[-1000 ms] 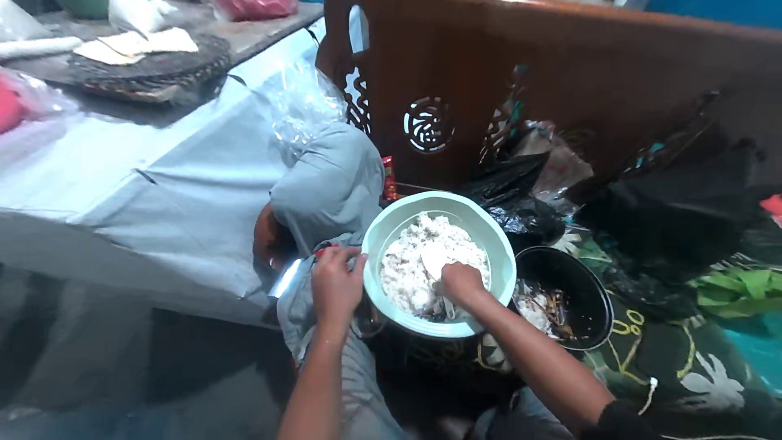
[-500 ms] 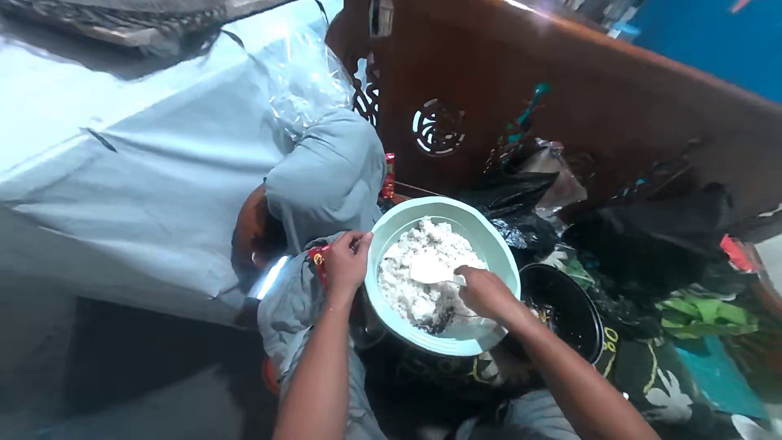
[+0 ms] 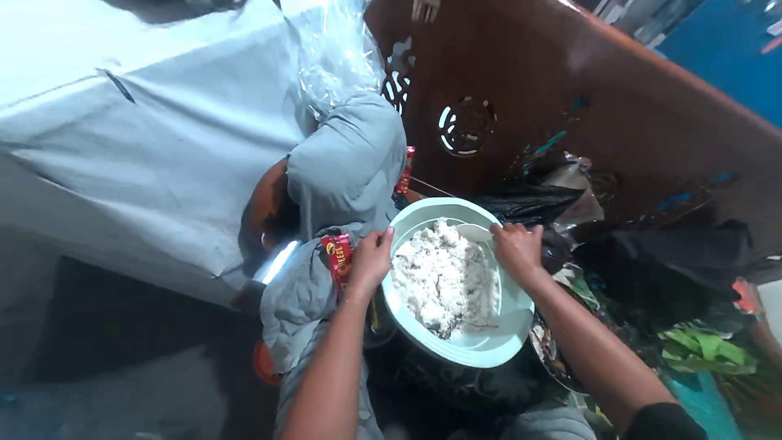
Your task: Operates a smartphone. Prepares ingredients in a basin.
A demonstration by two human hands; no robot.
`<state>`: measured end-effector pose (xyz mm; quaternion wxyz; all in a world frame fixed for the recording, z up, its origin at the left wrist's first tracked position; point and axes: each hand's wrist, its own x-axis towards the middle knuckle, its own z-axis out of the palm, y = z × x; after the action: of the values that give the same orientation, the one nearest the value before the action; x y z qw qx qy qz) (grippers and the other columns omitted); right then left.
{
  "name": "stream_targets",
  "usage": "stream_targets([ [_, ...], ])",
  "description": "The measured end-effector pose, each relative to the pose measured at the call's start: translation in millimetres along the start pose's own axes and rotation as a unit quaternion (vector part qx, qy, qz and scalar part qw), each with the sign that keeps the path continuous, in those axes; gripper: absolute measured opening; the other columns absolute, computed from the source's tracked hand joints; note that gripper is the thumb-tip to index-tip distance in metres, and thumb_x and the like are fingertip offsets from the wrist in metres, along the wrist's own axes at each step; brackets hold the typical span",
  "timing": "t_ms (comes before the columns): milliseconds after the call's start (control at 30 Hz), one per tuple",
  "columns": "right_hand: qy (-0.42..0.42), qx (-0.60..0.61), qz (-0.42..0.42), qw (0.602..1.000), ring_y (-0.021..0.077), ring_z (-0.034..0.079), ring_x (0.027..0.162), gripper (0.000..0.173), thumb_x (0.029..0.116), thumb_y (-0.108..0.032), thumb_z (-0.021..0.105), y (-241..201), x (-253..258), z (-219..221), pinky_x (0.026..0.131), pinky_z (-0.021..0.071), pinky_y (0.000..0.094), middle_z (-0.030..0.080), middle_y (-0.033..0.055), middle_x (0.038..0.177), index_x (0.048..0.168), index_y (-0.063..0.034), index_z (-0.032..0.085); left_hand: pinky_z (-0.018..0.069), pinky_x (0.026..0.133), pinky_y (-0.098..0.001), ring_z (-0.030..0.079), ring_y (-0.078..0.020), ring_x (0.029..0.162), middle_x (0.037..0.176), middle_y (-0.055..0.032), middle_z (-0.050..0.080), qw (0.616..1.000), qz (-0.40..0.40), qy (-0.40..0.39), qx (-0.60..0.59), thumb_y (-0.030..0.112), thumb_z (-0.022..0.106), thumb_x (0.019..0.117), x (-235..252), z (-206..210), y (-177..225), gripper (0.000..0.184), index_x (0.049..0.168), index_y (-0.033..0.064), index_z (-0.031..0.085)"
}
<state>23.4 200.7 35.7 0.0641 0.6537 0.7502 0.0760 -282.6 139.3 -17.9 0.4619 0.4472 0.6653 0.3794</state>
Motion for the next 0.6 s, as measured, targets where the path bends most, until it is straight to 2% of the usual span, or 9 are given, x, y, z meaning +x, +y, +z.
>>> stream_targets([
  [67, 0.0, 0.047, -0.06, 0.997, 0.0387, 0.067, 0.111, 0.025, 0.1004, -0.019, 0.061, -5, 23, 24, 0.103, 0.0367, 0.0721, 0.074, 0.0147, 0.113, 0.123, -0.0173, 0.072, 0.0506, 0.089, -0.0594, 0.066, -0.0352, 0.099, 0.104, -0.0204, 0.068, 1.0, 0.001, 0.021, -0.013, 0.045, 0.044, 0.1096, 3, 3, 1, 0.048, 0.117, 0.0042, 0.067],
  [167, -0.051, 0.103, -0.128, 0.985, 0.0332, 0.068, 0.112, 0.025, 0.1023, -0.024, 0.061, -19, 38, 33, 0.107, 0.033, 0.0727, 0.075, 0.0093, 0.114, 0.123, -0.0199, 0.073, 0.0518, 0.085, -0.0555, 0.066, -0.0305, 0.092, 0.098, -0.0172, 0.069, 0.998, 0.011, 0.039, -0.04, 0.041, 0.049, 0.1088, 7, 7, -2, 0.042, 0.112, 0.0039, 0.069],
  [233, -0.086, 0.127, -0.169, 0.974, 0.0312, 0.068, 0.113, 0.025, 0.1024, -0.022, 0.06, -34, 33, 33, 0.11, 0.0314, 0.0726, 0.075, 0.0073, 0.114, 0.124, -0.021, 0.074, 0.052, 0.084, -0.0536, 0.066, -0.0283, 0.091, 0.097, -0.0161, 0.07, 0.997, 0.015, 0.043, -0.063, 0.039, 0.051, 0.1084, 6, 8, -2, 0.04, 0.112, 0.004, 0.069],
  [300, -0.102, 0.131, -0.211, 0.963, 0.0307, 0.068, 0.112, 0.028, 0.0991, -0.016, 0.06, -48, 15, 29, 0.109, 0.0327, 0.0713, 0.075, 0.0073, 0.112, 0.123, -0.0202, 0.074, 0.052, 0.086, -0.0518, 0.067, -0.0269, 0.092, 0.099, -0.0159, 0.071, 0.995, 0.017, 0.049, -0.088, 0.037, 0.052, 0.1083, 3, 9, -1, 0.038, 0.113, 0.0031, 0.07],
  [333, -0.108, 0.13, -0.228, 0.959, 0.0297, 0.068, 0.111, 0.027, 0.1002, -0.016, 0.06, -52, 5, 25, 0.109, 0.0336, 0.0691, 0.075, 0.0073, 0.111, 0.123, -0.0197, 0.074, 0.0519, 0.086, -0.051, 0.066, -0.0264, 0.092, 0.099, -0.0157, 0.071, 0.994, 0.021, 0.054, -0.097, 0.036, 0.053, 0.1083, 2, 10, -2, 0.038, 0.113, 0.0025, 0.07],
  [500, -0.081, 0.112, -0.297, 0.945, 0.0245, 0.069, 0.098, 0.026, 0.1034, -0.02, 0.057, -28, -37, 1, 0.1, 0.042, 0.0599, 0.074, 0.0048, 0.099, 0.123, -0.0206, 0.074, 0.0528, 0.087, -0.052, 0.068, -0.0266, 0.092, 0.101, -0.0156, 0.072, 0.994, 0.026, 0.054, -0.088, 0.037, 0.052, 0.1085, -2, 10, -3, 0.039, 0.115, 0.0033, 0.07],
  [600, -0.038, 0.082, -0.326, 0.941, 0.0236, 0.069, 0.09, 0.023, 0.1015, -0.018, 0.059, -4, -54, -23, 0.095, 0.0452, 0.0609, 0.072, 0.0033, 0.092, 0.117, -0.0207, 0.076, 0.0525, 0.082, -0.0499, 0.066, -0.025, 0.088, 0.097, -0.0144, 0.071, 0.995, 0.017, 0.054, -0.084, 0.038, 0.052, 0.1084, -5, 10, 1, 0.039, 0.113, 0.0037, 0.07],
])
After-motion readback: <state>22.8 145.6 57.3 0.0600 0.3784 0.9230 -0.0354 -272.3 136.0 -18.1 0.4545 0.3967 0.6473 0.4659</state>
